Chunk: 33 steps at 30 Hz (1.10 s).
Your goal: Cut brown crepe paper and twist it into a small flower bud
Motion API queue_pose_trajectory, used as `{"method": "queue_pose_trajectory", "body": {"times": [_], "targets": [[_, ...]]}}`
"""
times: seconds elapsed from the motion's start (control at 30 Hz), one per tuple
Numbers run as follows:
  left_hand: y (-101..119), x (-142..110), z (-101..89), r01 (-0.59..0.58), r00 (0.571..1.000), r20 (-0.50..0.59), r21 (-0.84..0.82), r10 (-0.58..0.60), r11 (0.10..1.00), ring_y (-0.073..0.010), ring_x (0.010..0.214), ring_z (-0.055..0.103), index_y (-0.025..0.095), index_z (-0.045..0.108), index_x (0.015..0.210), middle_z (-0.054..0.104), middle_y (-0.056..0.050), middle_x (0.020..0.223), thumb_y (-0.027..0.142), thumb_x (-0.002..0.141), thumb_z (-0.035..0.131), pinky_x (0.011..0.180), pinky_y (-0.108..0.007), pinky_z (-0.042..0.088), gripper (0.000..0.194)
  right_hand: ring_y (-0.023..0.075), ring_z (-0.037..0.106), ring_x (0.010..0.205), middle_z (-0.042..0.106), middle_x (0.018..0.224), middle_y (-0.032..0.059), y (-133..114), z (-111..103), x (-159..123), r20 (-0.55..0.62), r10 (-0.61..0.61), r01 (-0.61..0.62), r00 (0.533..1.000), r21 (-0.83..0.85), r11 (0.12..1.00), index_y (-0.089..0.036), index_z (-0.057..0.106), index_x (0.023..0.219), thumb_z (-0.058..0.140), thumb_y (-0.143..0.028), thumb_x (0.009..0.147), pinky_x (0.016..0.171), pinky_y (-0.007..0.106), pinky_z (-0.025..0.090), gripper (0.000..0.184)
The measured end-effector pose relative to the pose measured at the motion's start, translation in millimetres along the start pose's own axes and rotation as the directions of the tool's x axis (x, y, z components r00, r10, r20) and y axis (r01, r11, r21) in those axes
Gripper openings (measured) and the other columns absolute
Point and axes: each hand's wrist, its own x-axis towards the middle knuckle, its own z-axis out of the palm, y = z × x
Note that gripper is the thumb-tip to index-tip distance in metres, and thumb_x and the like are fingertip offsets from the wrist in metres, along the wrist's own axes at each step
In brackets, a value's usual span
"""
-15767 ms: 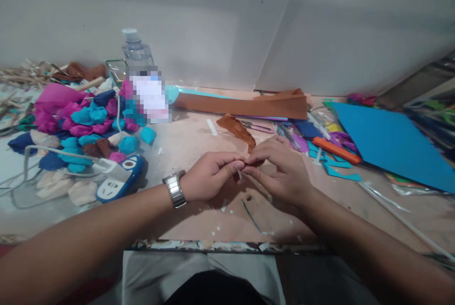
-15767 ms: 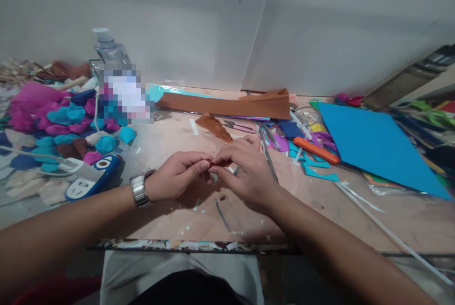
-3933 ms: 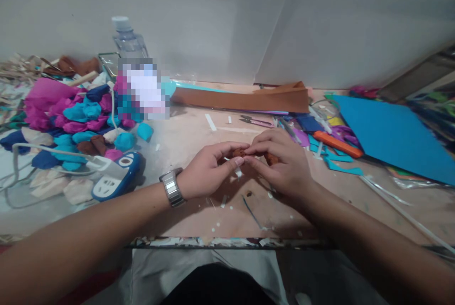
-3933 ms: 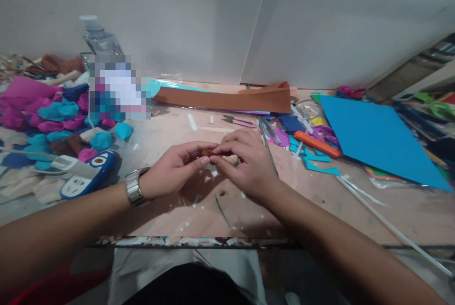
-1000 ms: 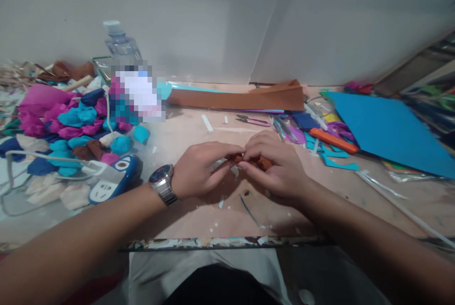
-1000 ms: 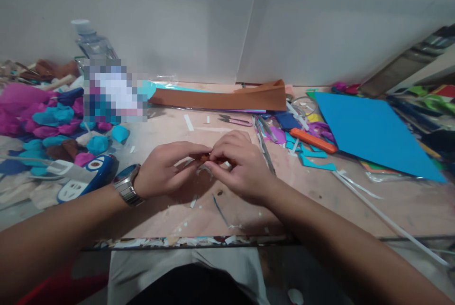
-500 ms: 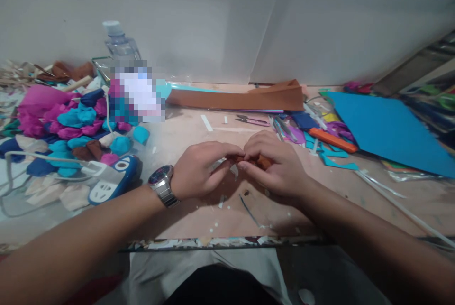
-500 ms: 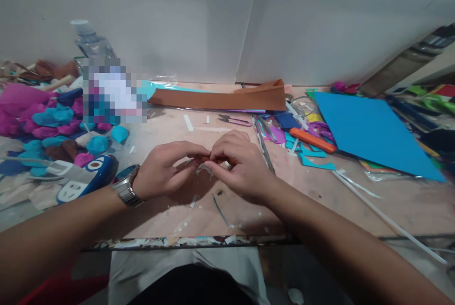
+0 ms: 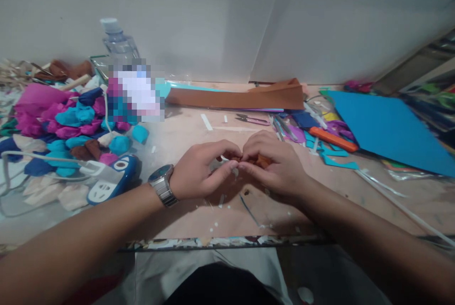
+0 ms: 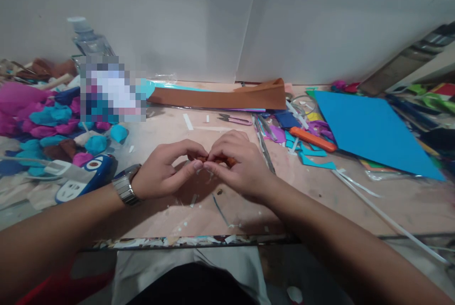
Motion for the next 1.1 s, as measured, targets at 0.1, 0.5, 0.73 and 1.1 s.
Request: {"method": "queue_pose_trajectory", "body": {"times": [0.1, 0.5, 0.73, 1.1], "targets": [[-1.0, 0.0, 0.6, 0.010, 1.000, -0.006, -0.006, -0.011, 1.000, -0.0141, 0.090, 0.070, 0.019, 0.067, 0.110, 0.075, -0.003, 0.102, 0.024, 0.101, 0.059, 0.085, -0.026, 0.052, 0.013, 0.0200, 0.063, 0.085, 0.069, 0.084, 0.0019, -1.5, -0.2, 0.1, 0.007, 0.009, -0.009, 1.000, 0.013, 1.000, -0.023, 0.069, 0.086, 0.079, -0.030, 0.091, 0.087, 0.041, 0.047, 0.013], [-5.4, -0.5, 3.4, 0.042, 0.998, -0.042, -0.048, -0.044, 0.998, -0.0162, 0.095, 0.070, 0.020, 0.066, 0.114, 0.075, -0.004, 0.105, 0.026, 0.102, 0.058, 0.087, -0.029, 0.054, 0.015, 0.0207, 0.065, 0.090, 0.071, 0.092, 0.0028, -5.4, -1.8, 0.1, -0.040, 0.034, -0.035, 0.999, -0.024, 0.999, -0.024, 0.069, 0.096, 0.074, -0.024, 0.092, 0.085, 0.038, 0.050, 0.006], [-2.6, -0.9, 3.7, 0.031, 0.999, -0.014, -0.067, -0.032, 0.997, -0.0163, 0.092, 0.069, 0.021, 0.065, 0.111, 0.074, -0.004, 0.103, 0.027, 0.102, 0.057, 0.085, -0.029, 0.054, 0.013, 0.0211, 0.063, 0.088, 0.066, 0.089, 0.0035, -3.6, 0.6, 0.4, -0.049, 0.012, -0.014, 0.999, -0.042, 0.999, -0.023, 0.069, 0.088, 0.074, -0.025, 0.091, 0.083, 0.039, 0.049, 0.007], [-6.9, -1.8, 4.5, 0.068, 0.997, -0.038, -0.045, -0.070, 0.997, -0.0157, 0.089, 0.067, 0.021, 0.060, 0.112, 0.070, -0.004, 0.102, 0.028, 0.104, 0.055, 0.082, -0.030, 0.052, 0.012, 0.0222, 0.066, 0.089, 0.073, 0.091, 0.0034, -5.1, -0.4, 1.7, -0.042, -0.006, 0.004, 0.999, -0.068, 0.998, -0.024, 0.071, 0.098, 0.077, -0.029, 0.091, 0.087, 0.041, 0.047, 0.011]]}}
